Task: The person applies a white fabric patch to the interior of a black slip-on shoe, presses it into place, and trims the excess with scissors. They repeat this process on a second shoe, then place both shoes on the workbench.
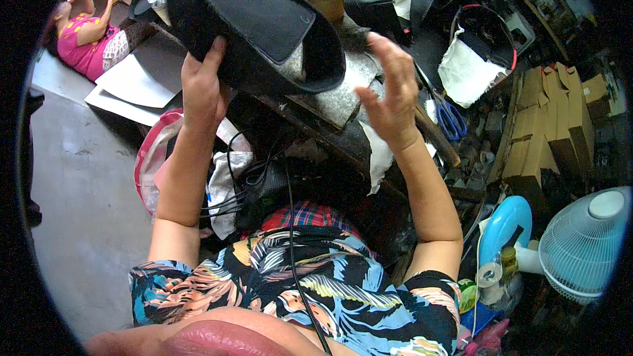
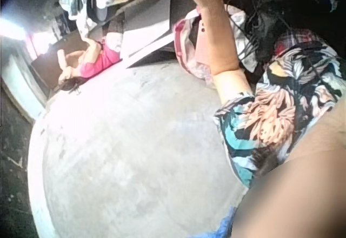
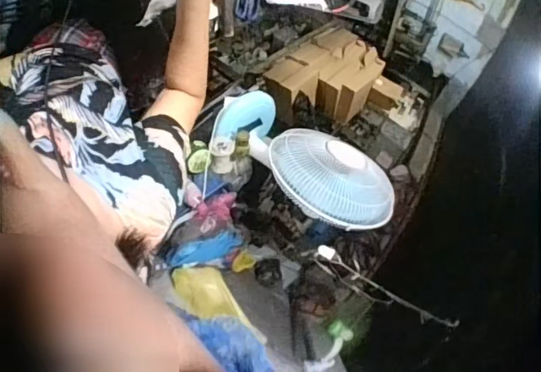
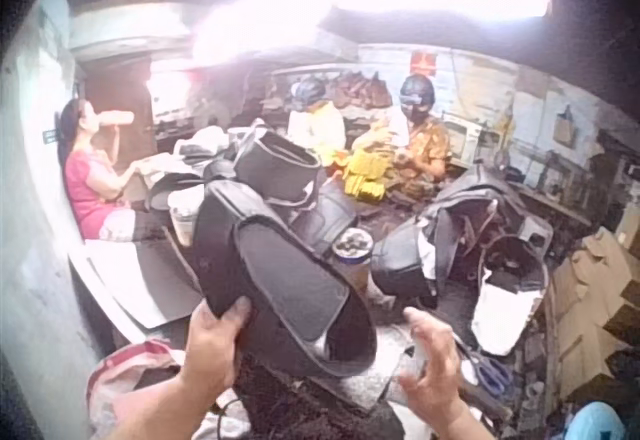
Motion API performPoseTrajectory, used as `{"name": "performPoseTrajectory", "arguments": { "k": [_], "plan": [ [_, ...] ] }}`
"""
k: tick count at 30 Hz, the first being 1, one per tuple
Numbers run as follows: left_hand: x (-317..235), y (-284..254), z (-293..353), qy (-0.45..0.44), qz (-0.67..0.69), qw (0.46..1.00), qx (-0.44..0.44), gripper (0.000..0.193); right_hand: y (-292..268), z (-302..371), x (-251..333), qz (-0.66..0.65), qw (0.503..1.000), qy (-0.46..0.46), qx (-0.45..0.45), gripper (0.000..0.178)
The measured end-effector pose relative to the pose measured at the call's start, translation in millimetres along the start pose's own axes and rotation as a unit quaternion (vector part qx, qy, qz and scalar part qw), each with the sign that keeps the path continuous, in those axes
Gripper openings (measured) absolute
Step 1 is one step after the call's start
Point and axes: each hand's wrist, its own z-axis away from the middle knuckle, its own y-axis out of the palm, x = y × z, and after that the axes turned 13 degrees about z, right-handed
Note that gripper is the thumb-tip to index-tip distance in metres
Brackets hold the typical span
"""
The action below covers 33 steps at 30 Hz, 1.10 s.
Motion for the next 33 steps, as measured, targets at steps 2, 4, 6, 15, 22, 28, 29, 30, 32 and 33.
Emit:
{"name": "performPoseTrajectory", "arguments": {
  "k": [2, 4, 6, 15, 22, 28, 29, 30, 32, 33],
  "plan": [
    [13, -14, -20, -0.036, -0.040, 0.998, -0.031, 0.043, 0, -7, 18, 0.048, 0.991, -0.094, 0.085, 0.070],
    [29, -28, -34, -0.067, -0.271, 0.958, -0.061, 0.066, 7, -7, 38, 0.128, 0.957, -0.151, 0.212, 0.067],
    [36, -39, -35, 0.116, -0.642, 0.758, -0.024, 0.090, 14, -11, 44, 0.125, 0.949, -0.089, 0.275, 0.063],
    [49, -11, -4, 0.100, -0.651, 0.734, 0.169, 0.062, 18, -75, -63, 0.116, 0.992, 0.047, -0.002, 0.040],
    [54, -8, 6, 0.075, -0.579, 0.798, 0.151, 0.052, 47, -88, -115, -0.177, 0.917, 0.331, 0.135, 0.045],
    [45, -19, 1, 0.094, -0.631, 0.753, 0.159, 0.045, -10, -62, -50, -0.091, 0.980, 0.140, 0.112, 0.030],
    [45, -21, 2, 0.083, -0.621, 0.761, 0.169, 0.042, -24, -62, -38, 0.009, 0.991, 0.045, 0.122, 0.027],
    [46, -23, 1, 0.081, -0.618, 0.762, 0.175, 0.042, -39, -62, -27, 0.103, 0.984, -0.065, 0.130, 0.025],
    [48, -24, 0, 0.087, -0.612, 0.762, 0.192, 0.041, -55, -61, -6, 0.220, 0.952, -0.175, 0.120, 0.017],
    [50, -24, -1, 0.090, -0.608, 0.764, 0.196, 0.040, -63, -59, 5, 0.238, 0.943, -0.200, 0.119, 0.017]
  ]
}}
